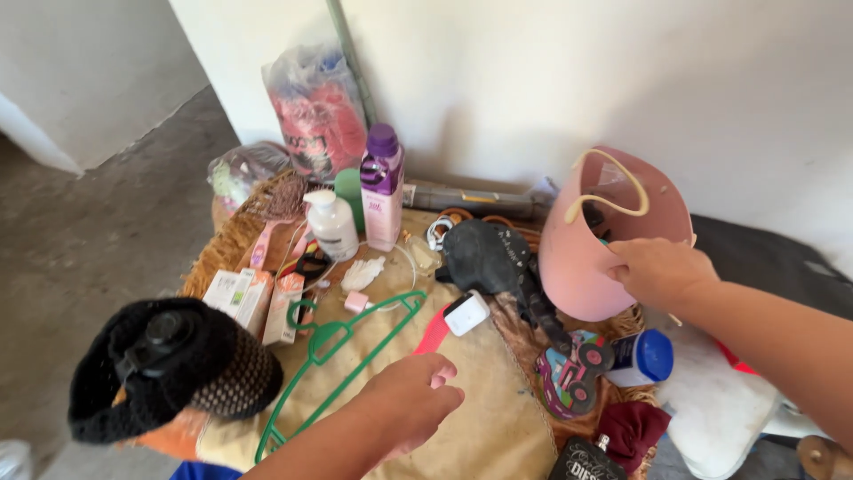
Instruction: Organizing various toiletries, personal care items, and household objects on tables and in storage containers.
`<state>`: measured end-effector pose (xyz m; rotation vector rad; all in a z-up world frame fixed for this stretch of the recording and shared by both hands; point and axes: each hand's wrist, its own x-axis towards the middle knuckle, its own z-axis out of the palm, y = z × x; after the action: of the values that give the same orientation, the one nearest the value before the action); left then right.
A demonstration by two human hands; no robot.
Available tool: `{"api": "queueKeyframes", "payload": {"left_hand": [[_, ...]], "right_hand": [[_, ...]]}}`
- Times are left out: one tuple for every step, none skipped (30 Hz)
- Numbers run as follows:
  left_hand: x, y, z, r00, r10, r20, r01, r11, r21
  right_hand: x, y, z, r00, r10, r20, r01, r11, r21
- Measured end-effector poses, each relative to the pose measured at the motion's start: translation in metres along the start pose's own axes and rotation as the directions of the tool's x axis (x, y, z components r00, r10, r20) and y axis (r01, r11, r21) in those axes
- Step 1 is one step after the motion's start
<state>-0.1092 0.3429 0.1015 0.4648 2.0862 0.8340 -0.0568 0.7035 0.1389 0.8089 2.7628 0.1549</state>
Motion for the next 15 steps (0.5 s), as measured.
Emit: {"api": "queueKeyframes", "payload": {"left_hand": [[0.0, 0.005, -0.007, 1.0, 0.015, 0.004, -0.015, 1.0, 0.002], [-0.001, 0.01, -0.013, 0.998, 0.053, -0.036, -0.052, 0.998, 0.024], [-0.003, 0.014, -0.019, 0.993, 0.091, -0.075, -0.088, 0.995, 0.048], [-0.003, 0.017, -0.025, 0.992, 0.105, -0.068, -0.102, 0.994, 0.048], [-0.003, 0.02, -0.031, 0.973, 0.186, -0.139, -0.188, 0.982, -0.001], [-0.004, 0.022, -0.036, 0.943, 0.258, -0.212, -0.273, 0.961, -0.045], [-0.008, 0.026, -0.041, 0.941, 0.269, -0.204, -0.284, 0.958, -0.047], [-0.013, 0.029, -0.046, 0.92, 0.306, -0.244, -0.341, 0.933, -0.116], [-0.018, 0.032, -0.051, 0.897, 0.338, -0.286, -0.397, 0.899, -0.183], [-0.018, 0.027, -0.05, 0.897, 0.342, -0.28, -0.4, 0.897, -0.186], [-0.018, 0.022, -0.049, 0.894, 0.374, -0.245, -0.432, 0.864, -0.257], [-0.018, 0.016, -0.047, 0.889, 0.406, -0.211, -0.456, 0.827, -0.329], [-0.018, 0.005, -0.041, 0.89, 0.407, -0.206, -0.455, 0.826, -0.332], [-0.019, -0.006, -0.035, 0.885, 0.417, -0.207, -0.462, 0.838, -0.289], [-0.02, -0.018, -0.029, 0.88, 0.427, -0.207, -0.469, 0.849, -0.244]], "right_hand": [[-0.014, -0.007, -0.021, 1.0, 0.013, -0.008, -0.013, 1.0, -0.004], [-0.03, -0.015, -0.04, 1.0, -0.003, -0.002, 0.003, 1.0, -0.022], [-0.046, -0.023, -0.059, 1.0, -0.019, 0.004, 0.019, 0.999, -0.04], [-0.064, -0.033, -0.073, 1.0, -0.005, 0.0, 0.005, 0.999, -0.045], [-0.083, -0.044, -0.088, 0.999, -0.029, 0.016, 0.03, 0.998, -0.06], [-0.101, -0.056, -0.101, 0.998, -0.053, 0.035, 0.055, 0.996, -0.073], [-0.118, -0.067, -0.101, 0.999, -0.039, 0.034, 0.042, 0.996, -0.078], [-0.134, -0.078, -0.101, 0.996, -0.081, 0.043, 0.082, 0.997, -0.01], [-0.15, -0.09, -0.101, 0.991, -0.124, 0.047, 0.121, 0.991, 0.059], [-0.159, -0.096, -0.074, 0.992, -0.117, 0.049, 0.114, 0.992, 0.056], [-0.167, -0.102, -0.047, 0.977, -0.213, -0.008, 0.213, 0.97, 0.115], [-0.175, -0.108, -0.019, 0.95, -0.304, -0.072, 0.312, 0.935, 0.17], [-0.185, -0.128, -0.007, 0.952, -0.299, -0.068, 0.307, 0.937, 0.169], [-0.195, -0.148, 0.006, 0.949, -0.316, 0.002, 0.311, 0.934, 0.177], [-0.204, -0.168, 0.02, 0.941, -0.33, 0.071, 0.313, 0.932, 0.184]]}}
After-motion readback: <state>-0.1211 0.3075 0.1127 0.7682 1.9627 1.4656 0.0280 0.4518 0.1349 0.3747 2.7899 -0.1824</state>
